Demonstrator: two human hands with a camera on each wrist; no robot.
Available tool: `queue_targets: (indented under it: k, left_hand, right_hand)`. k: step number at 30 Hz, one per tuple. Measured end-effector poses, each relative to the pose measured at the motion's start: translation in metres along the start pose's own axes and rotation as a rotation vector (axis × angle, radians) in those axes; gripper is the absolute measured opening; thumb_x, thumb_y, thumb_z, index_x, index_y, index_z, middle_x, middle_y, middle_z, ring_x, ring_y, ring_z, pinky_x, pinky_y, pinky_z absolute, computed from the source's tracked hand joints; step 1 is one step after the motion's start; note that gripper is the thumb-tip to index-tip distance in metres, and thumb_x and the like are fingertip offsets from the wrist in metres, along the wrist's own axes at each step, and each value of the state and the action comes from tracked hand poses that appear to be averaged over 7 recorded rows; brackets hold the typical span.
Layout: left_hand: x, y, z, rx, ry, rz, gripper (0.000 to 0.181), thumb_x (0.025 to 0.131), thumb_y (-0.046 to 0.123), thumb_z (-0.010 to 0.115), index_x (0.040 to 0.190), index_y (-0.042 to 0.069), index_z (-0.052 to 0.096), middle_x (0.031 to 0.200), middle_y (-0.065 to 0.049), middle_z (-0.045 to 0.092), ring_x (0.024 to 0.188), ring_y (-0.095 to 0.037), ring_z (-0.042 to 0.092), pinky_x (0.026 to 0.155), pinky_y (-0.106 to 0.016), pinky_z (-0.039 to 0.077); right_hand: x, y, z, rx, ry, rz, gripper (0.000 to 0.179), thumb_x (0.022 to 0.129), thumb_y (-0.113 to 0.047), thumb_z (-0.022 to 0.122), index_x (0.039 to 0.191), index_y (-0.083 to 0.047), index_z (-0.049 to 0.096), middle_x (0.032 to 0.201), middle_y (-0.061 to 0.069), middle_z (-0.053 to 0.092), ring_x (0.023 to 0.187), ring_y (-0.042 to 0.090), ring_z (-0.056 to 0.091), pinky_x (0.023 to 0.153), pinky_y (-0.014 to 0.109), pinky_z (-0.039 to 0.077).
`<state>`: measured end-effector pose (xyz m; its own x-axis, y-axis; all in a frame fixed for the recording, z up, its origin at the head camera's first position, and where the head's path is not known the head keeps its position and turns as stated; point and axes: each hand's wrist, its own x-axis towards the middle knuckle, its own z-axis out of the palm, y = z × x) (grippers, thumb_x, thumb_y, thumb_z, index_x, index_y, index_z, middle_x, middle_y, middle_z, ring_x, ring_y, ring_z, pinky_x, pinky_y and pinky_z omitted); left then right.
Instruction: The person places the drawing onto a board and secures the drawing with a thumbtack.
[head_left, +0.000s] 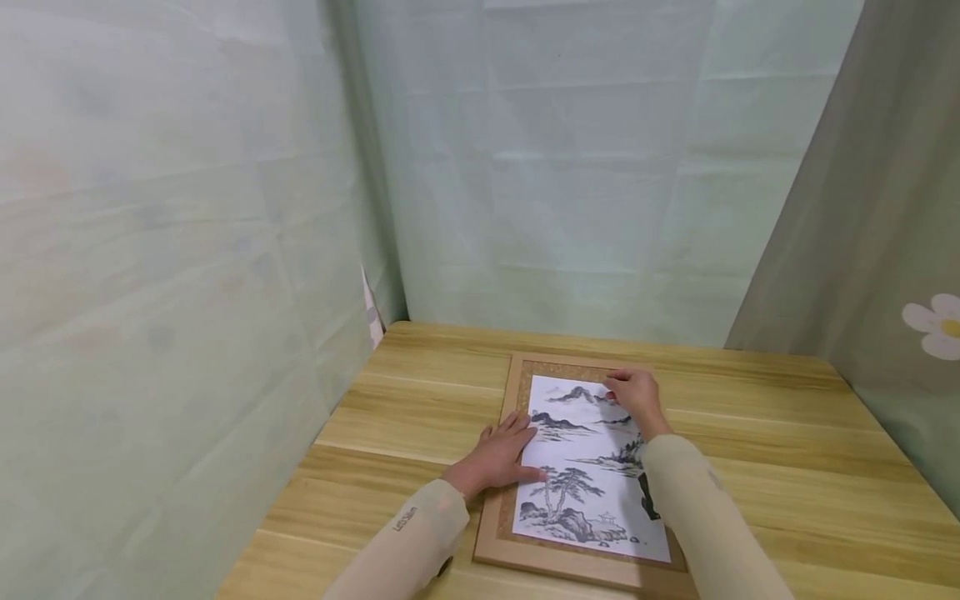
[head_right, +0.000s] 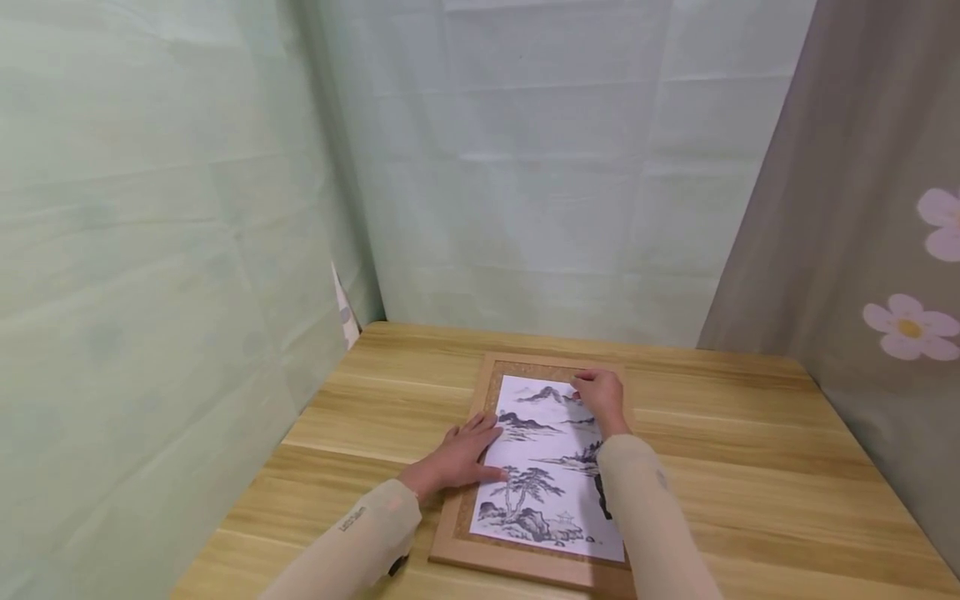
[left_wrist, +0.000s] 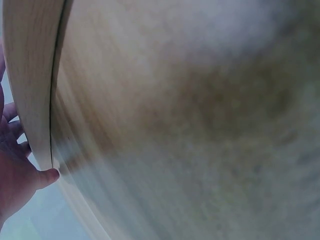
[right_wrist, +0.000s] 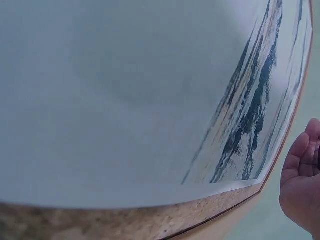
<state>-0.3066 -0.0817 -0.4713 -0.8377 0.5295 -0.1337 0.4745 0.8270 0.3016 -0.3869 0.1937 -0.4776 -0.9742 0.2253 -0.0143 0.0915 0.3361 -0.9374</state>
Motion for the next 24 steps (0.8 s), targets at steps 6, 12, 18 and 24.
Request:
queue_targets:
  k: [6, 12, 18, 24]
  left_hand:
    - [-0.001, 0.0, 0.002, 0.001, 0.003, -0.005, 0.087, 0.089, 0.062, 0.063, 0.155, 0.013, 0.036, 0.163, -0.007, 0.022, 0.151, -0.027, 0.009, 0.115, -0.06, 0.015]
    - [-0.002, 0.0, 0.003, -0.002, 0.006, -0.01, 0.087, 0.088, 0.062, 0.064, 0.155, 0.013, 0.037, 0.163, -0.008, 0.023, 0.151, -0.027, 0.009, 0.115, -0.06, 0.015]
    - [-0.002, 0.001, 0.005, -0.002, 0.009, -0.003, 0.087, 0.088, 0.063, 0.064, 0.154, 0.013, 0.037, 0.163, -0.008, 0.023, 0.151, -0.028, 0.01, 0.115, -0.061, 0.016]
    - [-0.001, 0.002, 0.008, 0.007, 0.015, -0.001, 0.088, 0.087, 0.063, 0.064, 0.154, 0.013, 0.038, 0.163, -0.008, 0.024, 0.151, -0.027, 0.011, 0.115, -0.061, 0.018]
  right_hand:
    - [0.004, 0.002, 0.005, -0.045, -0.03, -0.022, 0.024, 0.093, -0.007, 0.064, 0.111, 0.009, 0.07, 0.091, 0.02, 0.073, 0.067, 0.015, 0.068, 0.058, 0.022, 0.049]
    - [0.005, 0.004, 0.011, -0.09, -0.067, -0.054, 0.021, 0.091, -0.003, 0.065, 0.106, 0.01, 0.07, 0.085, 0.017, 0.072, 0.063, 0.013, 0.064, 0.056, 0.022, 0.046]
    - [0.005, 0.003, 0.014, -0.144, -0.078, -0.045, 0.014, 0.091, -0.004, 0.068, 0.1, 0.005, 0.071, 0.075, 0.01, 0.067, 0.061, 0.013, 0.056, 0.056, 0.025, 0.045]
    - [0.004, 0.005, 0.015, -0.19, -0.098, -0.036, 0.014, 0.093, -0.006, 0.067, 0.102, 0.004, 0.072, 0.081, 0.01, 0.068, 0.068, 0.016, 0.057, 0.059, 0.028, 0.046]
